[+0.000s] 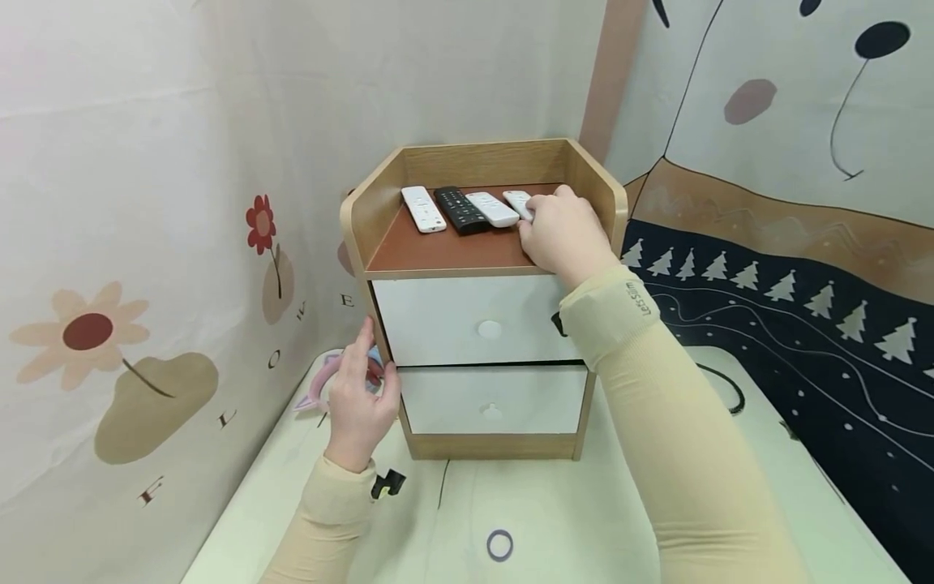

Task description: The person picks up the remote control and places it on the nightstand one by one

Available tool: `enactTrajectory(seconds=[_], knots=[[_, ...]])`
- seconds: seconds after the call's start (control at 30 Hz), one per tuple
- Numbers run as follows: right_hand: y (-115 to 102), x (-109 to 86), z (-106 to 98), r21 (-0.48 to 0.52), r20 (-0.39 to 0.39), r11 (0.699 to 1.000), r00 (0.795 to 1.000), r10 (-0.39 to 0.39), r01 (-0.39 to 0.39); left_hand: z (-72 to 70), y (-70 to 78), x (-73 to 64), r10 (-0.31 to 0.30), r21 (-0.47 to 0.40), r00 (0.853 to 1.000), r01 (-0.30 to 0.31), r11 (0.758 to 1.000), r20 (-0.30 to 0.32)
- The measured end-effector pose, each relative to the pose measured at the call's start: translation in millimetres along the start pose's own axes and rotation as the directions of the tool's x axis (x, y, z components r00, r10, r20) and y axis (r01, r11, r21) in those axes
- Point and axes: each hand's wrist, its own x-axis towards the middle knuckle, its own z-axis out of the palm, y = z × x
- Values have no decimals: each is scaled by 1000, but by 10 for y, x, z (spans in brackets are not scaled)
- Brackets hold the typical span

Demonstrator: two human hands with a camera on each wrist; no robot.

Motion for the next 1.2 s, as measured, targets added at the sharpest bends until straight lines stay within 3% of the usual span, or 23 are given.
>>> enactTrajectory(seconds=[0.17, 0.4, 0.9, 1.07, 1.13, 1.2], knots=[[-31, 23, 7, 29, 58, 1000, 998, 6, -8, -34, -23, -3, -14, 9, 1000, 14, 1000, 4], [-52, 18, -17, 27, 98, 1000, 995, 4, -7, -46, -20, 15, 21, 21, 1000, -20, 1000, -19], [-60, -18, -4, 53, 89, 999, 996, 5, -9, -88, 4, -12, 2, 32, 1000, -2, 999, 9], [-72, -92, 49, 125, -14, 991, 999, 44, -42, -177, 29, 9, -11, 31, 998, 9, 999, 62], [-78, -156, 87, 166, -103, 986, 994, 46, -29, -225, 46, 23, -22, 35, 997, 19, 999, 75], [-73, -234, 143, 210, -226, 977, 974, 28, 20, -276, 70, 35, -28, 24, 997, 26, 999, 70]])
